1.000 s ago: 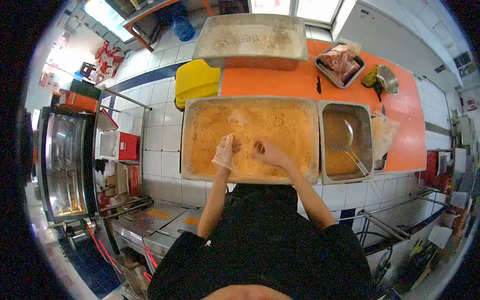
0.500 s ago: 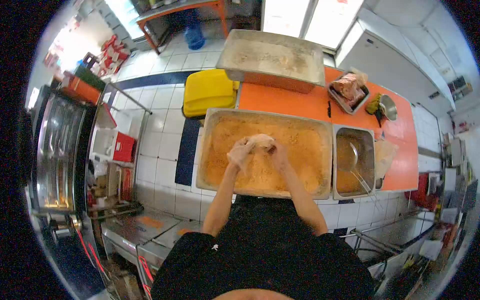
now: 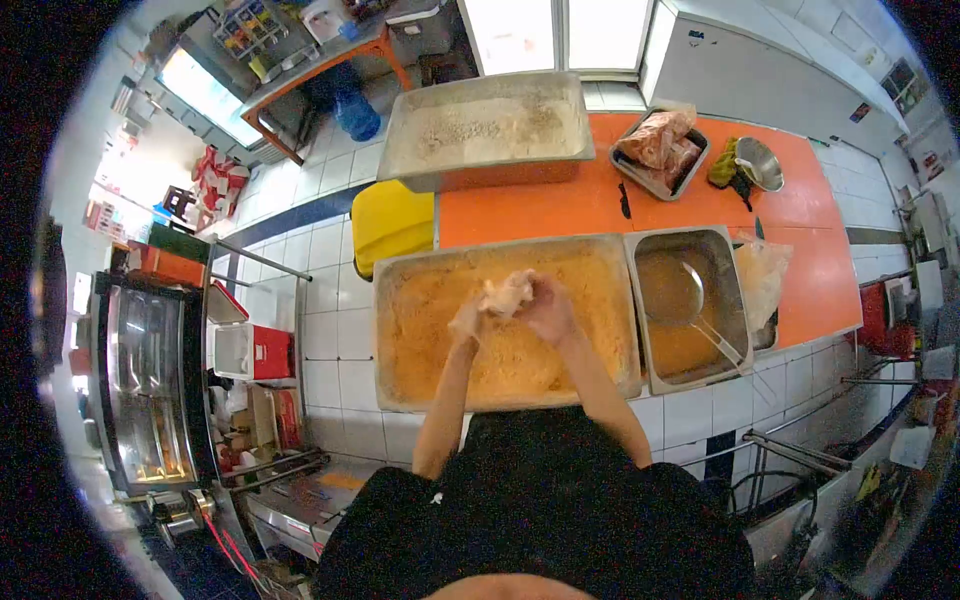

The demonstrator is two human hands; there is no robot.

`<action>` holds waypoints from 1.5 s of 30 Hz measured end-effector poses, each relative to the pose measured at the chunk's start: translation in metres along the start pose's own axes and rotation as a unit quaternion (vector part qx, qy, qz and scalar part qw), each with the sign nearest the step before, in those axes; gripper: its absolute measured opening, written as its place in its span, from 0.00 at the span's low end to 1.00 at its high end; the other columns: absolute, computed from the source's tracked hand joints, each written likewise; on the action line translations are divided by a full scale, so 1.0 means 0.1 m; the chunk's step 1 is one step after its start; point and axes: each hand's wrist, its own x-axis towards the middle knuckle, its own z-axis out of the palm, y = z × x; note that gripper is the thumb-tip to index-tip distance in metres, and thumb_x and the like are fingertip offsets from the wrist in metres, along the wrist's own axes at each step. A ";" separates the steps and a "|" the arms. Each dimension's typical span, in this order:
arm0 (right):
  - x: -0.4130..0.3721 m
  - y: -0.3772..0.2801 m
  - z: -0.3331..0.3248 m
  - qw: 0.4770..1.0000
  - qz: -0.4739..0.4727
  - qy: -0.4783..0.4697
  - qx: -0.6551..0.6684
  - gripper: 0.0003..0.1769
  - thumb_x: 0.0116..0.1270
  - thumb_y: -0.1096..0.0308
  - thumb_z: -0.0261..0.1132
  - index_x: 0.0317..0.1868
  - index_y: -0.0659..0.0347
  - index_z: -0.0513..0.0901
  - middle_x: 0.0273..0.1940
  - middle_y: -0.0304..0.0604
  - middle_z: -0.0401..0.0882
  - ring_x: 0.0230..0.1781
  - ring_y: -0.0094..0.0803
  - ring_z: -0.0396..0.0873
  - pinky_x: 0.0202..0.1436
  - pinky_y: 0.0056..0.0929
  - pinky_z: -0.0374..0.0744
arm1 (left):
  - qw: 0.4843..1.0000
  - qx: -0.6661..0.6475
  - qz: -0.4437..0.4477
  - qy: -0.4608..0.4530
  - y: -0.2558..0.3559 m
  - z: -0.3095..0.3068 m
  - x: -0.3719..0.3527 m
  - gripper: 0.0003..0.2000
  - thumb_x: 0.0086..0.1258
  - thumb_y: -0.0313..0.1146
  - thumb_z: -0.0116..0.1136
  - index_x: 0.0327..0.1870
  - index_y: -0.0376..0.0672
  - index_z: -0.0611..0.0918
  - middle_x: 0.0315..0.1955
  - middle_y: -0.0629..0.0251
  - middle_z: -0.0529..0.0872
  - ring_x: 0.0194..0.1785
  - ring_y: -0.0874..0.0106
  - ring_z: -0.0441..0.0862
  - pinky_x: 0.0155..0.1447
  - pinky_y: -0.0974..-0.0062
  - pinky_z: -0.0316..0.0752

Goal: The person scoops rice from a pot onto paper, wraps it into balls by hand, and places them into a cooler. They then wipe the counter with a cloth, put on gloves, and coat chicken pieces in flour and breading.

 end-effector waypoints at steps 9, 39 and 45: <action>-0.20 0.44 -0.30 0.985 -0.082 0.008 -0.153 0.16 0.74 0.57 0.53 0.45 0.61 0.77 0.52 0.42 0.78 0.51 0.30 0.76 0.51 0.33 0.76 | 0.885 0.383 0.196 0.175 0.87 0.89 -0.84 0.12 0.60 0.32 0.66 0.40 0.37 0.78 0.33 0.57 0.81 0.34 0.64 0.80 0.37 0.69 0.75; -0.90 0.66 0.35 0.775 -0.245 0.248 -0.527 0.19 0.75 0.56 0.54 0.53 0.65 0.74 0.43 0.52 0.77 0.46 0.40 0.77 0.55 0.39 0.73 | 0.919 0.266 0.262 0.128 0.88 0.72 -1.07 0.05 0.59 0.27 0.64 0.32 0.40 0.79 0.27 0.58 0.79 0.32 0.62 0.77 0.38 0.67 0.72; -0.61 0.42 0.04 0.355 -0.408 -0.010 -0.841 0.13 0.69 0.64 0.56 0.47 0.65 0.75 0.39 0.51 0.78 0.44 0.49 0.77 0.51 0.41 0.74 | 0.871 0.296 0.386 0.075 1.35 0.78 -1.20 0.07 0.57 0.29 0.67 0.30 0.43 0.78 0.27 0.61 0.80 0.32 0.60 0.78 0.35 0.66 0.73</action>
